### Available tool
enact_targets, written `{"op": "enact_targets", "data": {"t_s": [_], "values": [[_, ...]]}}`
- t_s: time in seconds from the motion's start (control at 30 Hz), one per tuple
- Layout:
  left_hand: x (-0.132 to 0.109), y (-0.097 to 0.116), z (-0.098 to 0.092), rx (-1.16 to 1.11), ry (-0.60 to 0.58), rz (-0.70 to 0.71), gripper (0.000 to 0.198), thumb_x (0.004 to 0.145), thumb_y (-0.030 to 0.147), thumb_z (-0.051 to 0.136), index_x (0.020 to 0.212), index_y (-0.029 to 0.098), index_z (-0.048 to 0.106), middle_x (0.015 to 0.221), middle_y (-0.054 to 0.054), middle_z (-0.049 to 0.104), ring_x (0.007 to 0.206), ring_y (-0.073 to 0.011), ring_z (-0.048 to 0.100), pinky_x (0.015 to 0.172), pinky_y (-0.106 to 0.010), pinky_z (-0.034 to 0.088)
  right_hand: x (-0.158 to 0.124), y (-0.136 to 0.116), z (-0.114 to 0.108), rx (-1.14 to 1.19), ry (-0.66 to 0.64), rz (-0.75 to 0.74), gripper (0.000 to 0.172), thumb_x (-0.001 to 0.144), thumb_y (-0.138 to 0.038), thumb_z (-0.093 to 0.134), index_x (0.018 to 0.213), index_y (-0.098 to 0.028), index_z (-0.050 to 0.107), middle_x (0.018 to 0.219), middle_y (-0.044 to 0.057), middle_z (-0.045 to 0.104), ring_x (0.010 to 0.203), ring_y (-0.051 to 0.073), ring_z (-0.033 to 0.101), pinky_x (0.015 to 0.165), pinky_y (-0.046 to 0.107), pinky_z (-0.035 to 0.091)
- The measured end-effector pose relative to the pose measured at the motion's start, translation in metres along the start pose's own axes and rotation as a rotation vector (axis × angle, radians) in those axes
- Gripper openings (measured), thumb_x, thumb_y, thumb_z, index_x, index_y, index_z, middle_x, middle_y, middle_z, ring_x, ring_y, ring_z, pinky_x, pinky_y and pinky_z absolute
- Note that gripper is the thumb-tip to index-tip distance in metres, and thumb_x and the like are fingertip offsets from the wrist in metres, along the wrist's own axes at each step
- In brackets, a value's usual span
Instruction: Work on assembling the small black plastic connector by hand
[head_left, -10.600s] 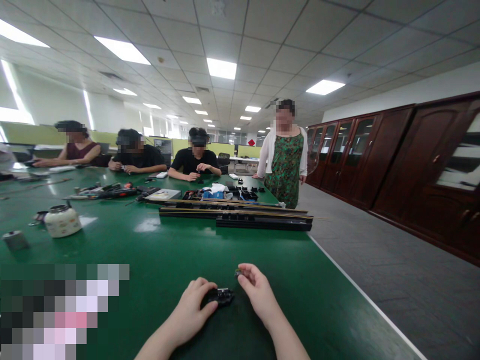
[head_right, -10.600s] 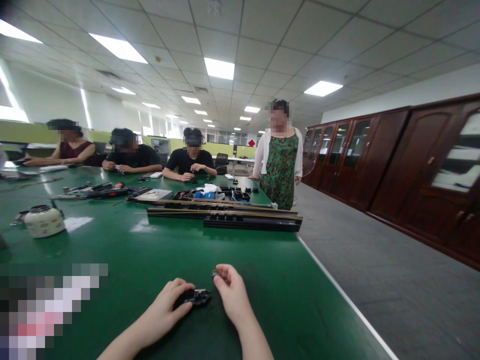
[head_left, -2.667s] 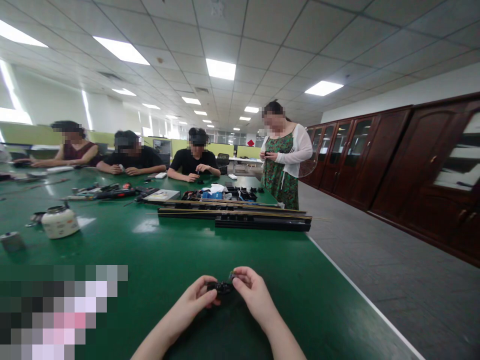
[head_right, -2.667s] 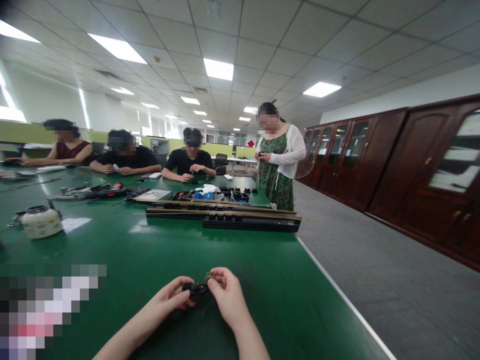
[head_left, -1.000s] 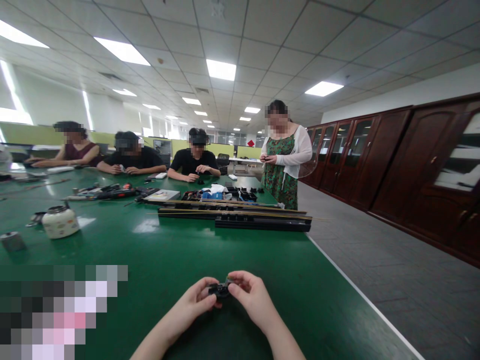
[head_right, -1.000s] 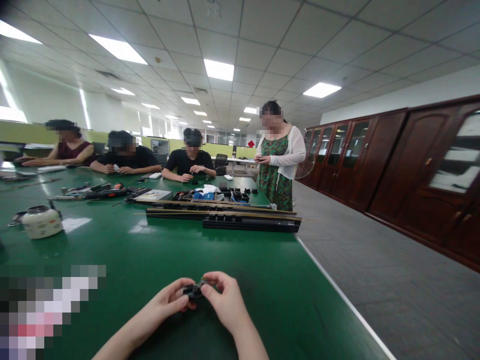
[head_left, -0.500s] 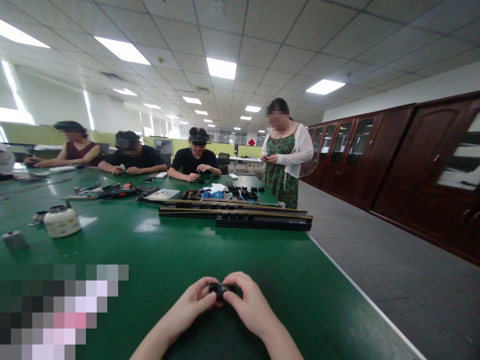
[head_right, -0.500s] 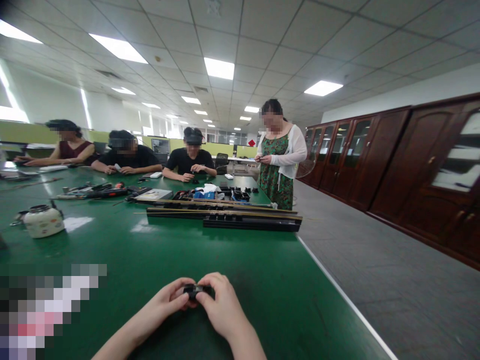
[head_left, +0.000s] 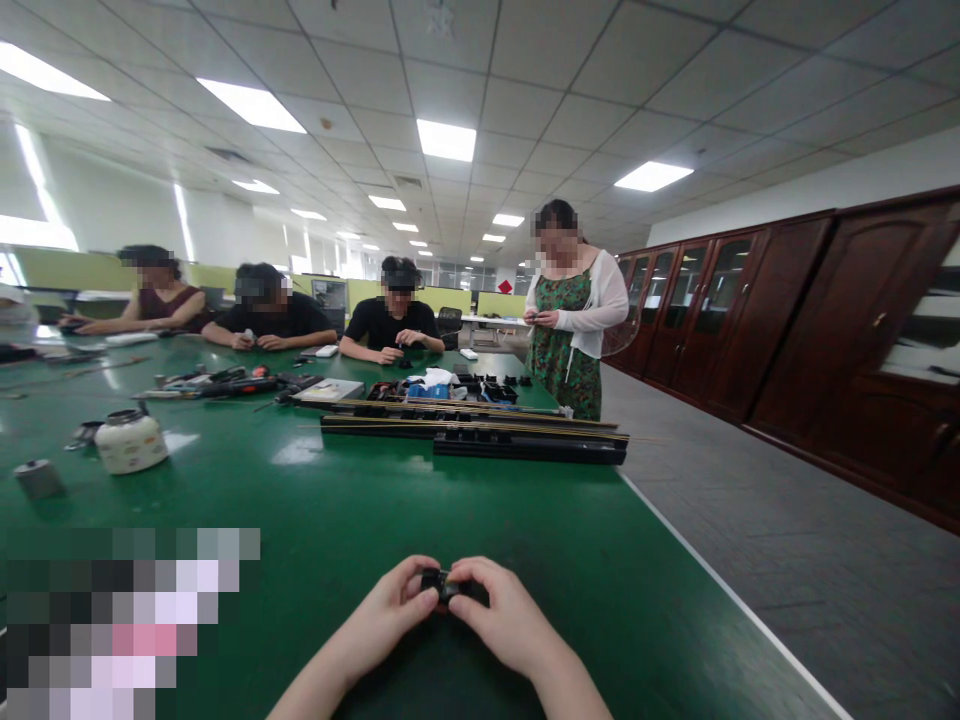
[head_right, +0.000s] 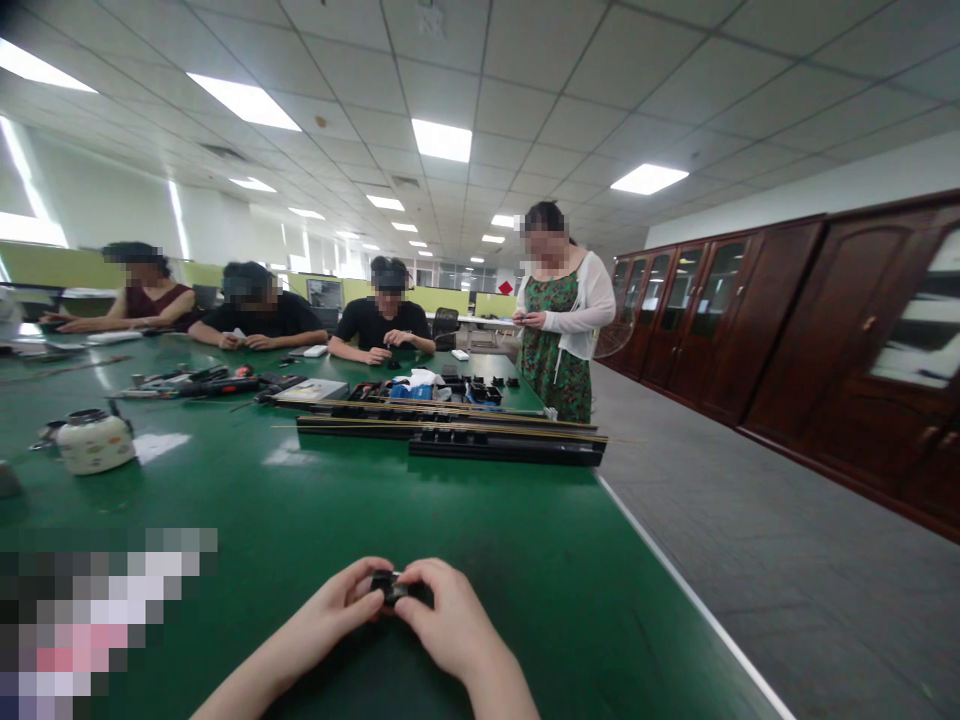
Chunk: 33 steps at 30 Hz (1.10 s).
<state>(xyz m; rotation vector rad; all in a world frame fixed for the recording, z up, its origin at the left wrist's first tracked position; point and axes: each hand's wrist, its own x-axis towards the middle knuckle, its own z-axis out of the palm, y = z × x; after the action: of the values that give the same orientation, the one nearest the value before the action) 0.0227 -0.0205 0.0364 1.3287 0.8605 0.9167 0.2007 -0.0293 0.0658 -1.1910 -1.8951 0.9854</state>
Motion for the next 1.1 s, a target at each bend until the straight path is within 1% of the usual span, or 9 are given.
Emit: {"op": "enact_targets", "data": {"t_s": [0.13, 0.23, 0.37, 0.47, 0.53, 0.6, 0.73, 0.93, 1.1], "values": [[0.0, -0.001, 0.0, -0.008, 0.009, 0.001, 0.044, 0.067, 0.049, 0.064, 0.097, 0.021, 0.05, 0.08, 0.001, 0.062, 0.081, -0.0166, 0.057, 0.075, -0.028, 0.04, 0.002, 0.003, -0.001, 0.038, -0.034, 0.008, 0.024, 0.071, -0.018, 0.056, 0.093, -0.024, 0.065, 0.098, 0.001, 0.065, 0.095, 0.018, 0.058, 0.087, 0.03, 0.041], [0.0, -0.002, 0.001, 0.047, 0.04, 0.038, 0.04, 0.069, 0.05, 0.061, 0.096, 0.021, 0.05, 0.084, 0.0, 0.062, 0.087, -0.0178, 0.057, 0.078, -0.029, 0.04, 0.003, 0.007, 0.0, 0.071, -0.042, 0.013, 0.029, 0.071, -0.016, 0.055, 0.096, -0.025, 0.065, 0.1, 0.001, 0.065, 0.095, 0.018, 0.058, 0.087, 0.03, 0.042], [-0.001, -0.004, -0.001, 0.36, 0.159, 0.097, 0.032, 0.073, 0.042, 0.057, 0.096, 0.02, 0.053, 0.088, -0.002, 0.06, 0.086, -0.0193, 0.056, 0.08, -0.032, 0.043, 0.004, 0.011, 0.002, 0.096, -0.007, 0.069, 0.031, 0.07, -0.016, 0.056, 0.099, -0.024, 0.063, 0.094, 0.001, 0.066, 0.086, 0.017, 0.059, 0.08, 0.029, 0.044], [-0.003, -0.004, -0.003, 0.624, 0.219, 0.142, 0.028, 0.074, 0.036, 0.054, 0.097, 0.021, 0.057, 0.092, -0.004, 0.06, 0.087, -0.0207, 0.056, 0.081, -0.034, 0.043, 0.004, 0.012, 0.003, 0.089, -0.009, 0.059, 0.027, 0.07, -0.016, 0.055, 0.094, -0.024, 0.062, 0.09, -0.001, 0.067, 0.085, 0.017, 0.06, 0.079, 0.028, 0.044], [-0.004, -0.004, -0.002, 0.763, 0.227, 0.158, 0.025, 0.075, 0.035, 0.052, 0.095, 0.021, 0.059, 0.093, -0.005, 0.06, 0.089, -0.0218, 0.055, 0.082, -0.036, 0.043, 0.003, 0.012, 0.004, 0.052, -0.011, 0.053, 0.024, 0.07, -0.016, 0.054, 0.09, -0.024, 0.064, 0.091, -0.001, 0.067, 0.086, 0.017, 0.06, 0.081, 0.028, 0.044], [-0.005, -0.004, -0.002, 0.861, 0.229, 0.155, 0.024, 0.076, 0.033, 0.052, 0.095, 0.022, 0.06, 0.095, -0.006, 0.06, 0.092, -0.0228, 0.054, 0.084, -0.037, 0.042, 0.003, 0.013, 0.004, 0.008, -0.005, 0.041, 0.022, 0.071, -0.015, 0.055, 0.089, -0.023, 0.065, 0.096, 0.0, 0.066, 0.093, 0.018, 0.059, 0.087, 0.03, 0.041], [-0.005, -0.005, -0.002, 0.911, 0.229, 0.15, 0.025, 0.074, 0.029, 0.053, 0.097, 0.022, 0.06, 0.102, -0.007, 0.059, 0.097, -0.0233, 0.052, 0.087, -0.036, 0.04, 0.004, 0.016, 0.006, -0.082, 0.003, 0.051, 0.022, 0.07, -0.013, 0.056, 0.087, -0.024, 0.067, 0.11, 0.003, 0.062, 0.108, 0.018, 0.053, 0.098, 0.032, 0.033], [-0.003, -0.008, -0.005, 0.911, 0.223, 0.125, 0.034, 0.073, 0.028, 0.055, 0.106, 0.021, 0.057, 0.106, -0.008, 0.06, 0.1, -0.024, 0.052, 0.089, -0.036, 0.039, 0.004, 0.016, 0.006, -0.147, 0.009, 0.099, 0.022, 0.07, -0.015, 0.058, 0.086, -0.025, 0.068, 0.114, 0.004, 0.059, 0.11, 0.019, 0.051, 0.099, 0.035, 0.032], [-0.002, -0.01, -0.005, 0.894, 0.211, 0.152, 0.041, 0.071, 0.027, 0.056, 0.112, 0.021, 0.054, 0.11, -0.008, 0.059, 0.104, -0.0241, 0.05, 0.091, -0.036, 0.037, 0.004, 0.016, 0.006, -0.154, 0.003, 0.077, 0.018, 0.07, -0.018, 0.06, 0.084, -0.025, 0.069, 0.112, 0.004, 0.061, 0.11, 0.02, 0.051, 0.098, 0.035, 0.032]]}}
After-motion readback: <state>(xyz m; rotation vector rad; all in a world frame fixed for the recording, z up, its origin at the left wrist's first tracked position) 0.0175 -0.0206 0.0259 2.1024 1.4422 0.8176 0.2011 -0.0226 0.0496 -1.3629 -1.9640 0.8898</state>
